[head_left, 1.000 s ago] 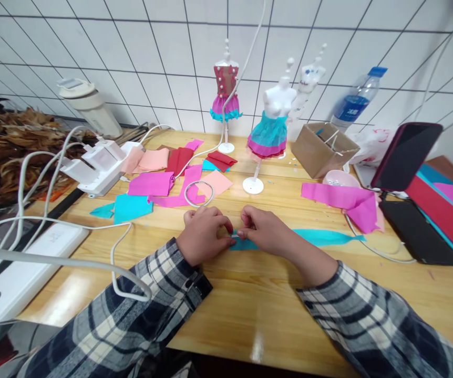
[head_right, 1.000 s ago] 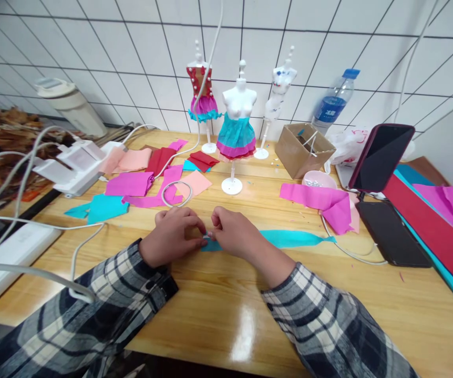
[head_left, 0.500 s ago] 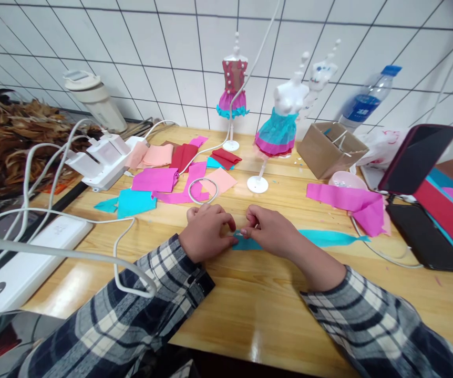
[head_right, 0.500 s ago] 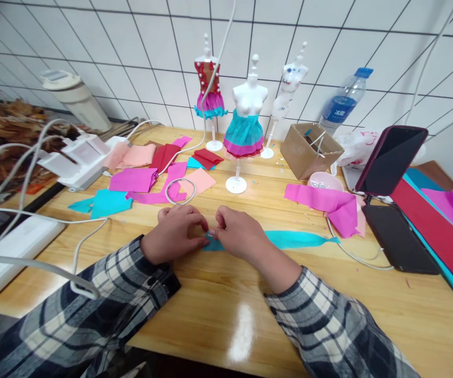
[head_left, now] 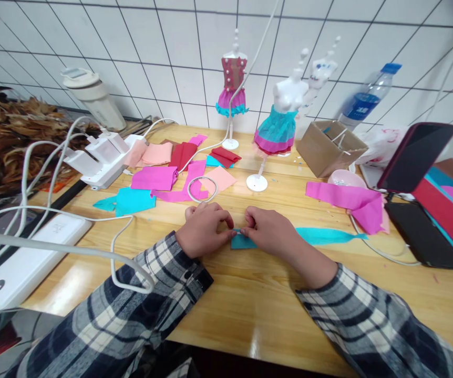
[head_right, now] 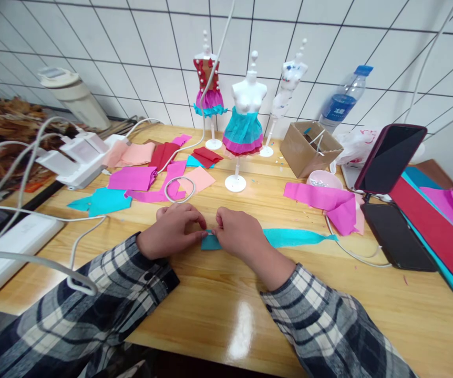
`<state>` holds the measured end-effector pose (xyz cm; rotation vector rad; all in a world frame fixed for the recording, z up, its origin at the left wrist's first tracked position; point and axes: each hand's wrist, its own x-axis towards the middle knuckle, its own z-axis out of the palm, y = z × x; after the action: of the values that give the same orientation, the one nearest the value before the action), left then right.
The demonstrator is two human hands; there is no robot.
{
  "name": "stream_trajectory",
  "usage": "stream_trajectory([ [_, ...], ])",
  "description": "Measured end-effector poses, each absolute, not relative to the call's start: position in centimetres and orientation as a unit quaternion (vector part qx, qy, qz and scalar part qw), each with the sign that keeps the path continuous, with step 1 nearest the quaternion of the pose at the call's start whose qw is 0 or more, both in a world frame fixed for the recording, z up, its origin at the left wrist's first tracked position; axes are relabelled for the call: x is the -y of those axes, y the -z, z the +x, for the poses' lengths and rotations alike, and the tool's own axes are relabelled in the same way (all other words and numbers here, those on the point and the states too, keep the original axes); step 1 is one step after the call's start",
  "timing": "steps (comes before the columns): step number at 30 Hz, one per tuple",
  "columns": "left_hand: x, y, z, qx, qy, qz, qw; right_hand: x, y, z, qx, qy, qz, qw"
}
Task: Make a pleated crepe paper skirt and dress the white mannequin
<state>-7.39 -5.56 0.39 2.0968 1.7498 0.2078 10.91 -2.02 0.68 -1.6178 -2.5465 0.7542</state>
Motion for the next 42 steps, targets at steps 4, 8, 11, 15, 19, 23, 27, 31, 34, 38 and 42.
stream_trajectory([
  [4,5.6,0.2,-6.8,-0.633,-0.105,0.744,0.187,2.1,-0.7,10.8,0.824,-0.229,-0.518,0.007],
  [8,5.8,0.5,-6.2,-0.638,-0.109,0.736,0.197,2.1,-0.9,10.7,0.833,-0.225,-0.506,0.002],
  [11,5.7,0.3,-6.1,-0.650,-0.105,0.718,0.226,2.2,-1.0,10.7,0.842,-0.212,-0.495,0.012],
  [15,5.4,0.0,-6.1,-0.660,-0.093,0.707,0.239,2.4,-0.7,10.7,0.847,-0.197,-0.492,0.033],
  [19,5.2,0.0,-6.1,-0.663,-0.080,0.704,0.243,2.5,-0.6,10.9,0.835,-0.209,-0.506,0.053],
  [23,5.1,0.0,-6.5,-0.654,-0.090,0.709,0.247,2.3,-1.0,11.7,0.813,-0.246,-0.523,0.071],
  [27,5.2,-0.1,-6.7,-0.652,-0.087,0.709,0.253,1.9,-1.0,12.7,0.796,-0.286,-0.530,0.061],
  [31,5.2,-0.3,-6.6,-0.655,-0.071,0.710,0.249,1.5,-0.4,13.0,0.794,-0.296,-0.529,0.055],
  [34,5.2,-0.4,-6.6,-0.655,-0.070,0.711,0.246,1.3,-0.2,13.0,0.794,-0.283,-0.535,0.056],
  [38,5.1,-0.2,-6.8,-0.652,-0.068,0.714,0.246,1.3,-0.3,12.9,0.795,-0.263,-0.544,0.048],
  [42,5.1,-0.1,-6.9,-0.649,-0.066,0.719,0.241,1.5,-0.2,12.9,0.801,-0.249,-0.543,0.038],
])
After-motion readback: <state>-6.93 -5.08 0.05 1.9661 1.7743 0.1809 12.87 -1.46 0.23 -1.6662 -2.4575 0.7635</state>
